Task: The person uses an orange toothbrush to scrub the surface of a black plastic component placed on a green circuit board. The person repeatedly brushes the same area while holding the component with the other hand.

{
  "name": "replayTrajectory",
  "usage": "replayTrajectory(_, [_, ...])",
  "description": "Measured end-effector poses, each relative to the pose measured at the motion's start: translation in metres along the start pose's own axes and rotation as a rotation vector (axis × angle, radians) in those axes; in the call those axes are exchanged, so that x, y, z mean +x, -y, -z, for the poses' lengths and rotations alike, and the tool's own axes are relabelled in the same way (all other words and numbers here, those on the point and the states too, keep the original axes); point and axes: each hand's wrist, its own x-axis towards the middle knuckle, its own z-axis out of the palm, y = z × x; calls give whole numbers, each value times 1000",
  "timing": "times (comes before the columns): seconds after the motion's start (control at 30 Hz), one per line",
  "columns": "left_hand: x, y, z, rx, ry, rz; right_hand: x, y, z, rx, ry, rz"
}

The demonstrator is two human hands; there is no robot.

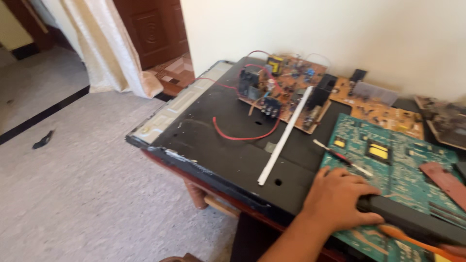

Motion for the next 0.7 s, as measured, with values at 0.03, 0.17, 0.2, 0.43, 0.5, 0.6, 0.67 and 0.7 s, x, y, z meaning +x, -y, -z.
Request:
replayTrajectory(0.03, [1, 1, -2, -6, 11, 0, -1, 13, 0, -8, -2, -6])
replayTrajectory(0.17, [1, 0, -5, -5, 12, 9, -5, 26, 3, -26, -15, -38])
replayTrajectory(0.2, [-1, 0, -3, -4, 5, 18, -3, 22, 3, -23, -15, -33])
replayTrajectory(0.43, [3, -7, 16, -80, 77, 38, -25, -40, 22, 25, -88, -37])
replayTrajectory(0.5, [5, -10, 21, -82, 75, 43, -40, -31, 19, 59, -121, -33])
replayTrajectory(0.6, [3, -16, 28, -79, 43, 25, -83, -10, 5, 148, -199, -20])
replayTrajectory(0.67, [4, -18, 33, -90, 32, 16, -113, 5, 4, 239, -293, -2])
replayTrajectory(0.7, [5, -19, 36, -101, 41, 24, -130, 11, 4, 316, -354, -14])
